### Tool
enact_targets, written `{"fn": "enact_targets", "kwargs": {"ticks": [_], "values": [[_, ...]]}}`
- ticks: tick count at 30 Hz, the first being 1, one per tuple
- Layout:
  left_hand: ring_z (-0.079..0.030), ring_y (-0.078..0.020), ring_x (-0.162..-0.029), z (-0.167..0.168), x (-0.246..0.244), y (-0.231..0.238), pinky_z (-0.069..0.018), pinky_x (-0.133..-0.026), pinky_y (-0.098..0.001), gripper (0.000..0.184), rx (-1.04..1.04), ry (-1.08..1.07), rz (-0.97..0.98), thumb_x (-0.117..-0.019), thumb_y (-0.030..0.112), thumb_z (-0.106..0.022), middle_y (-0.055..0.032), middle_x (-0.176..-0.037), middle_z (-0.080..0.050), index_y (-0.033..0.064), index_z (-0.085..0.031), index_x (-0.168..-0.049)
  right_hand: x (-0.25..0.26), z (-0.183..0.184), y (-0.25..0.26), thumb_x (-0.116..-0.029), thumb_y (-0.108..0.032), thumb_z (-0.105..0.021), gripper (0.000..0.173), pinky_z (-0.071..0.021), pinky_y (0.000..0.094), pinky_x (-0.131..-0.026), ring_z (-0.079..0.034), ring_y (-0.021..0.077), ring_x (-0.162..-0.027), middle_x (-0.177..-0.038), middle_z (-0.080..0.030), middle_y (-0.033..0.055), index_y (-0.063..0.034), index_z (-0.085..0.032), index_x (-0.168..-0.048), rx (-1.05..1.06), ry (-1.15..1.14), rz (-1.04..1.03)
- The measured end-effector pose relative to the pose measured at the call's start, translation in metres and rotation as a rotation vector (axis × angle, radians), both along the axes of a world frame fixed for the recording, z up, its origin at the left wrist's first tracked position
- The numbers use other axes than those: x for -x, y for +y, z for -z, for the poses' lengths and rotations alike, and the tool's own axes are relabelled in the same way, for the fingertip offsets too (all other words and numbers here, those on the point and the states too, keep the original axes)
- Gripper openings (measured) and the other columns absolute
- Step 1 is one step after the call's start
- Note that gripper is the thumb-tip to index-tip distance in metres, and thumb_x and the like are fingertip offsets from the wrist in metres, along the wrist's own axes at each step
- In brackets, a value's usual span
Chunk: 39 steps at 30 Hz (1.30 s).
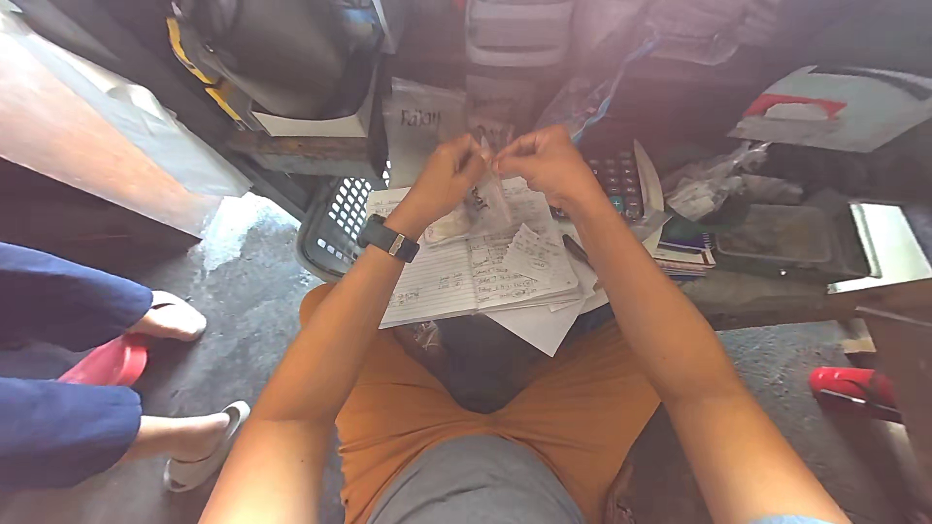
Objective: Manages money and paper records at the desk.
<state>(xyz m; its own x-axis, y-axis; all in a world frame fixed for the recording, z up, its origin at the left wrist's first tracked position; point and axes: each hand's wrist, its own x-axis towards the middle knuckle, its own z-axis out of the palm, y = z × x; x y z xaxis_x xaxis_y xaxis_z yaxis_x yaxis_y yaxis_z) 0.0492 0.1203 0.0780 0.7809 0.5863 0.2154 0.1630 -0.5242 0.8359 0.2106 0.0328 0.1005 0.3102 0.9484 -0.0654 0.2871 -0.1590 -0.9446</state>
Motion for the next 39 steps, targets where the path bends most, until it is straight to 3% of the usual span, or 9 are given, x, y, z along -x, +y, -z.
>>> {"fn": "enact_targets", "kwargs": {"ticks": [5, 14, 16, 19, 22, 26, 32, 35, 39], "values": [[-0.052, -0.0175, -0.071, -0.030, 0.003, 0.008, -0.0443, -0.070, -0.0360, 0.023, -0.283, 0.243, 0.036, -0.1049, 0.011, -0.048, -0.0118, -0.080, -0.055, -0.0064, -0.061, -0.098, -0.004, -0.001, 0.005, -0.0917, -0.003, -0.070, 0.007, -0.0568, 0.0272, -0.075, -0.067, 0.0070, -0.075, -0.087, -0.072, 0.0059, 0.0016, -0.073, -0.096, -0.111, -0.111, -0.014], [-0.060, 0.0005, -0.077, -0.020, -0.005, 0.010, -0.0513, -0.077, -0.0184, 0.022, -0.072, 0.060, 0.104, -0.1072, 0.013, -0.050, -0.0029, -0.087, -0.064, -0.0043, -0.063, -0.103, -0.012, 0.003, 0.002, -0.0957, -0.002, -0.067, 0.009, -0.0304, 0.0144, -0.043, -0.040, -0.0036, -0.048, -0.079, -0.067, -0.0010, 0.0013, -0.071, -0.103, -0.068, 0.135, -0.064], [-0.060, -0.0047, -0.075, -0.022, -0.006, 0.009, -0.0517, -0.075, -0.0239, 0.021, -0.123, 0.122, 0.098, -0.1055, 0.011, -0.052, -0.0065, -0.085, -0.063, -0.0055, -0.064, -0.100, -0.013, 0.006, 0.001, -0.0949, -0.002, -0.067, 0.010, -0.0382, 0.0161, -0.050, -0.046, -0.0020, -0.054, -0.082, -0.068, 0.0001, 0.0016, -0.071, -0.103, -0.073, 0.009, -0.080], [-0.048, -0.0128, -0.065, -0.027, -0.006, 0.011, -0.0416, -0.064, -0.0323, 0.021, -0.272, 0.268, 0.062, -0.0996, 0.012, -0.059, -0.0062, -0.072, -0.051, -0.0023, -0.059, -0.084, -0.005, 0.000, 0.000, -0.0900, 0.000, -0.070, 0.027, -0.0578, 0.0399, -0.080, -0.069, 0.0223, -0.084, -0.100, -0.070, 0.0161, 0.0032, -0.066, -0.117, -0.100, -0.402, -0.105], [-0.057, -0.0287, -0.075, -0.047, 0.000, 0.017, -0.0454, -0.073, -0.0494, 0.025, -0.378, 0.454, 0.120, -0.0993, 0.013, -0.061, -0.0177, -0.078, -0.058, -0.0072, -0.062, -0.085, -0.001, -0.003, -0.004, -0.0930, 0.000, -0.062, 0.032, -0.0549, 0.0534, -0.080, -0.070, 0.0371, -0.092, -0.102, -0.069, 0.0207, 0.0023, -0.055, -0.124, -0.076, -0.707, -0.110], [-0.055, -0.0303, -0.074, -0.074, -0.005, 0.019, -0.0435, -0.072, -0.0522, 0.031, -0.400, 0.565, 0.137, -0.1029, 0.017, -0.057, -0.0184, -0.077, -0.057, -0.0077, -0.062, -0.085, 0.003, -0.001, -0.007, -0.0964, 0.005, -0.051, 0.027, -0.0521, 0.0586, -0.089, -0.067, 0.0425, -0.106, -0.112, -0.070, 0.0237, 0.0023, -0.072, -0.112, -0.179, -0.799, -0.273], [-0.045, -0.0019, -0.060, -0.086, -0.028, 0.000, -0.0402, -0.060, -0.0221, 0.032, 0.035, 0.458, 0.022, -0.1064, 0.020, -0.048, 0.0055, -0.070, -0.051, 0.0091, -0.062, -0.080, 0.000, 0.000, 0.006, -0.0946, -0.008, -0.071, 0.033, -0.0538, 0.0303, -0.092, -0.066, 0.0115, -0.101, -0.113, -0.069, 0.0115, 0.0018, -0.062, -0.125, -0.015, -0.289, -0.397], [-0.056, 0.0009, -0.066, -0.061, -0.025, 0.002, -0.0495, -0.066, -0.0181, 0.027, 0.177, 0.243, -0.023, -0.1070, 0.016, -0.047, 0.0063, -0.076, -0.059, 0.0066, -0.065, -0.090, 0.002, 0.010, 0.017, -0.0913, -0.002, -0.069, 0.032, -0.0490, 0.0513, -0.098, -0.063, 0.0327, -0.113, -0.118, -0.065, 0.0229, 0.0047, -0.062, -0.122, 0.122, -0.508, -0.302], [-0.065, -0.0432, -0.106, -0.022, 0.018, 0.024, -0.0474, -0.097, -0.0613, 0.039, -0.062, 0.473, -0.308, -0.1086, 0.023, -0.048, -0.0308, -0.111, -0.066, -0.0115, -0.064, -0.117, 0.000, 0.025, 0.017, -0.0964, -0.007, -0.065, 0.026, -0.0474, 0.0611, -0.095, -0.063, 0.0428, -0.110, -0.114, -0.065, 0.0306, 0.0115, -0.064, -0.115, 0.281, -0.544, -0.259]]}}
